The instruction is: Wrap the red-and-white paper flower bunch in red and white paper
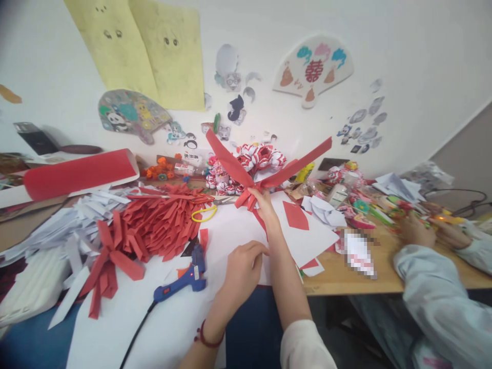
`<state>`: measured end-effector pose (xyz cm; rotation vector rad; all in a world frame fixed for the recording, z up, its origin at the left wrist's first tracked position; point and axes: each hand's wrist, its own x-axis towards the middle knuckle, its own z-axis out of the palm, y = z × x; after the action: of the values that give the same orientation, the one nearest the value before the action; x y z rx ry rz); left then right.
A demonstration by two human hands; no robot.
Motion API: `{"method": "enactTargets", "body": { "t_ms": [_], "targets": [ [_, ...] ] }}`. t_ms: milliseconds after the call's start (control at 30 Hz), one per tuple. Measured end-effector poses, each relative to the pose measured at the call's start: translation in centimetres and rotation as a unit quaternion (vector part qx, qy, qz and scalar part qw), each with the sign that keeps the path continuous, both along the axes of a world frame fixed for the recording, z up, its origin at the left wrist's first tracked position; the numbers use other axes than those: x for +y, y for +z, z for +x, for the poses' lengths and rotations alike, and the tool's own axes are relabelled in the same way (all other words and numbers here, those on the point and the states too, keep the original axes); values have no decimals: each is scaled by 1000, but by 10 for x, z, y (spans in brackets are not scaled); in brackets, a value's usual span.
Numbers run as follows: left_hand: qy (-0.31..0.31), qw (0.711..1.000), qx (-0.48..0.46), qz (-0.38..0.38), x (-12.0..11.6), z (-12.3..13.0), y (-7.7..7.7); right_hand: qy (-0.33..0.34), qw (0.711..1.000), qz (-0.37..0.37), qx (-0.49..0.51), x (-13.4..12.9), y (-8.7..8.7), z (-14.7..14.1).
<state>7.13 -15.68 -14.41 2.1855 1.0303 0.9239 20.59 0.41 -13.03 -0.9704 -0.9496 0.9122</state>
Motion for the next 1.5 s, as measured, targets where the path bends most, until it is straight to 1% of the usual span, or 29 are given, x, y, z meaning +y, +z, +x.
{"method": "enactTargets", "body": {
  "t_ms": [133, 233, 367, 467, 533, 600, 667, 833, 933, 1000, 1167, 1367, 1500],
  "targets": [
    [44, 999, 23, -7, 7, -7, 7, 14, 1000, 16, 9, 1, -4, -3],
    [73, 997, 24, -5, 13, -12, 10, 27, 999, 12, 12, -2, -4, -6],
    [128, 991, 35, 35, 25, -17, 17, 40, 999, -9, 19, -7, 0, -11],
    [197, 975, 57, 83, 34, -14, 25, 54, 998, -12, 17, -11, 5, -16],
    [242, 963, 53, 110, 39, -9, 31, 66, 998, -10, 12, -13, 8, -18],
    [288, 948, 19, 132, 43, -2, 35, 81, 997, -9, 11, -16, 11, -20],
    [320, 936, -19, 146, 48, 5, 37, 98, 995, -3, 13, -18, 12, -22],
    [335, 926, -51, 168, 59, 13, 36, 137, 990, 23, 27, -20, 11, -22],
    [351, 917, -59, 178, 62, 12, 32, 195, 980, 25, 37, -15, 5, -17],
    [353, 916, -67, 181, 62, 12, 29, 219, 974, 30, 49, -13, 1, -12],
    [340, 919, -68, 186, 60, 13, 23, 196, 978, 46, 58, -14, -2, -2],
    [376, 894, -57, 238, 61, 13, 23, 205, 977, 44, 44, -17, 1, -6],
    [385, 885, -60, 254, 64, 12, 23, 203, 977, 55, 43, -15, 2, -12]
  ]
}}
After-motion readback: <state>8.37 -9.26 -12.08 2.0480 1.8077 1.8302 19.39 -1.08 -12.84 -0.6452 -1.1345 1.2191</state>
